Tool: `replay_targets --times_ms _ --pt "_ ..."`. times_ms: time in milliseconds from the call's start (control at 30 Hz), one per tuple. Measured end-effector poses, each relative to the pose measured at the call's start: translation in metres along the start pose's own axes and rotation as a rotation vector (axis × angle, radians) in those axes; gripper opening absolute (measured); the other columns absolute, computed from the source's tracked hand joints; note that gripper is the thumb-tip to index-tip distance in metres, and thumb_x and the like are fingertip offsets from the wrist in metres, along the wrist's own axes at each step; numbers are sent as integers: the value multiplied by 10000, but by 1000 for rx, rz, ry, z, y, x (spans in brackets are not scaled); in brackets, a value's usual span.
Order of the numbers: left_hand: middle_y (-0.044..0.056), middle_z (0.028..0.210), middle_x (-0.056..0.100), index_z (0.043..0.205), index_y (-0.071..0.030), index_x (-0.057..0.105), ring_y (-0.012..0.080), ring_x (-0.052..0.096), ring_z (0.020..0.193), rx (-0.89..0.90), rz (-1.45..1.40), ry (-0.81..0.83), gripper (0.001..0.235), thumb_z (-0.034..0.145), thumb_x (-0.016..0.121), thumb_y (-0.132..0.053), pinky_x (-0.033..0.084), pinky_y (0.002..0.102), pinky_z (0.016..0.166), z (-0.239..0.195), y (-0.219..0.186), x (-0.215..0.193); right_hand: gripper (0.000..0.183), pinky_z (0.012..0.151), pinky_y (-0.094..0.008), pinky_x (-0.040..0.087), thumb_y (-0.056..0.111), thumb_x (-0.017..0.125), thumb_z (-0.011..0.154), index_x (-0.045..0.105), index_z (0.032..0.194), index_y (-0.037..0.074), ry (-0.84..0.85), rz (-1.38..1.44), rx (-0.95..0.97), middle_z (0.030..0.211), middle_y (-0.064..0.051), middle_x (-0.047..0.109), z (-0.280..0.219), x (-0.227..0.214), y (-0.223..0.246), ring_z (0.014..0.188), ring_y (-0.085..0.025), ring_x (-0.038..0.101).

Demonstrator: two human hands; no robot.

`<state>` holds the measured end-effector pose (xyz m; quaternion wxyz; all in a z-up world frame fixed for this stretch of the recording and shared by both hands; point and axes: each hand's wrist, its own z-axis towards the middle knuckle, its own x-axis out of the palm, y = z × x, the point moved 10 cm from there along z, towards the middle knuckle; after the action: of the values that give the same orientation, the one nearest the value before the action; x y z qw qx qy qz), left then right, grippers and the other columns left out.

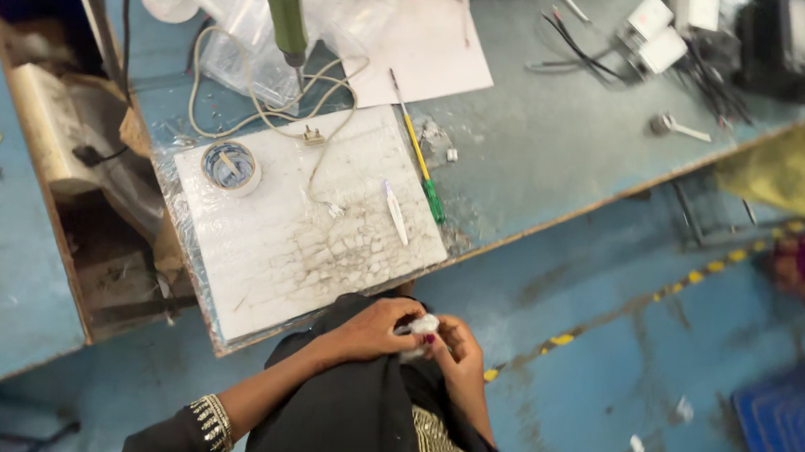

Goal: The person handles small metal fasteners and plastic bags at a workbench, then moves to another station to sort fasteners from a bag into their hand. The person places an LED light fixture on the table and continues sorting fasteners, preparing them for assembly.

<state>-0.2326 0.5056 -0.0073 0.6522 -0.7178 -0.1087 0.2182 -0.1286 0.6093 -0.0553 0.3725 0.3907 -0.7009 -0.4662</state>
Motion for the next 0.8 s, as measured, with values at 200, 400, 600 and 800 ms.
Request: replay_targets --times_ms 200,400,600,800 --pt "118 967 677 1148 -37 566 234 656 882 -135 -76 -278 427 861 738 -303 523 356 820 54 1 -31 253 862 -287 554 117 675 945 656 1156 -22 287 -196 35 1066 -94 734 101 -15 42 968 -146 696" --pt "71 1001 713 1209 -119 592 163 680 892 -193 -57 -511 436 834 772 -251 541 327 801 67 7 -56 195 769 -283 550 187 699 972 711 973 -7 593 -492 -118 916 -69 704 171 3 55 843 -126 669" --pt "49 964 731 1149 -123 680 135 646 817 -391 -39 -885 369 817 793 -238 539 288 731 27 38 -81 242 679 -293 525 255 652 987 726 1004 25 678 -632 -107 849 -55 687 323 56 18 745 -127 616" --pt "20 960 738 1145 -118 688 104 638 774 -480 -97 -1020 360 813 779 -224 550 263 670 1 56 -101 942 1094 -472 444 439 904 787 421 1462 -6 373 -600 -888 1398 -244 486 492 191 96 1310 -377 496"
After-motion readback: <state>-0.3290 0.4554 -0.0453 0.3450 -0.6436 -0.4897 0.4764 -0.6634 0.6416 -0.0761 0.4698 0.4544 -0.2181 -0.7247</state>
